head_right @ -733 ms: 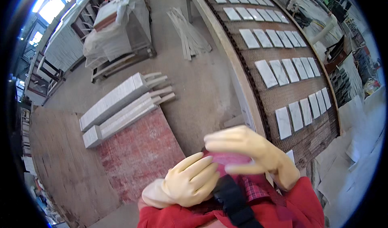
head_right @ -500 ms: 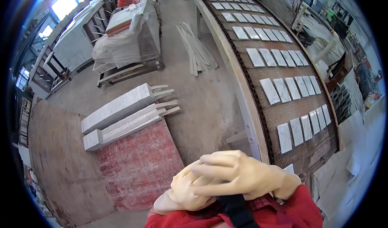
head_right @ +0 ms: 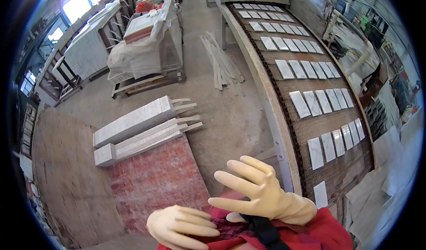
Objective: The person picks up rectangular white tiles from a stack on the floor and places them one by one onto a moving conveyor belt. The tiles are arranged in neat rows on the belt as it moves. The person wears yellow gloves and a red shirt.
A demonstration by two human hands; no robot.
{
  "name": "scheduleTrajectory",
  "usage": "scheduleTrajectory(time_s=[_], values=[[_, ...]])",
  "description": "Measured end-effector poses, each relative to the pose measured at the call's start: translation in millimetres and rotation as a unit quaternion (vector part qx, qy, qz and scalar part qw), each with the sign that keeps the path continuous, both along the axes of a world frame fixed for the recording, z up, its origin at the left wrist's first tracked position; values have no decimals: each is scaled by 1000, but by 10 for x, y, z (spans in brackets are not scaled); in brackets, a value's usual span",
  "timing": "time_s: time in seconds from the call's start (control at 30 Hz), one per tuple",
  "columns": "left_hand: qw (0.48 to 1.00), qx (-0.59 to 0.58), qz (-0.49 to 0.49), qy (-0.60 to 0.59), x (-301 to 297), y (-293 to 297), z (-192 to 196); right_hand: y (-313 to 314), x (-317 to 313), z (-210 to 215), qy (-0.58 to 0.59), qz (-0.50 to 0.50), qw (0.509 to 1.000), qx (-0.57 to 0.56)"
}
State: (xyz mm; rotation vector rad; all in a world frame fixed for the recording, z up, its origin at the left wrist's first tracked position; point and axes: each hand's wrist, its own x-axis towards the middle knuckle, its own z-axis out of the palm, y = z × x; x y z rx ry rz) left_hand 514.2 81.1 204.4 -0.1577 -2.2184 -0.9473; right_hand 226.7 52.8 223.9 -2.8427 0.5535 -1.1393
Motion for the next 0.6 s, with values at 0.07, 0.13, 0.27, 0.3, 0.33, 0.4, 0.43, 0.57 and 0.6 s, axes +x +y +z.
scheduleTrajectory(time_s=[0.07,0.13,0.27,0.3,0.33,0.4,0.43,0.57,0.6], values=[[998,-34,-53,4,39,-179,28,2,58,-3,0,-4,1000,13],[996,-70,-36,-32,-109,-154,102,1,122,38,1,14,999,31],[980,-157,-2,-122,-162,-130,330,19,178,-73,3,21,1000,2],[985,-104,70,-117,-304,206,160,38,194,-80,-5,23,1000,3],[984,-108,78,-122,-293,292,89,68,212,-73,-11,24,1000,2],[979,-111,99,-136,-255,374,-25,105,254,-44,-5,44,999,15],[980,-125,104,-112,-244,366,-80,116,255,-39,2,48,999,23],[987,-77,120,-69,-117,378,-179,131,276,-56,6,73,997,20],[989,-58,113,-70,-71,384,-170,145,289,-36,10,81,996,27]])
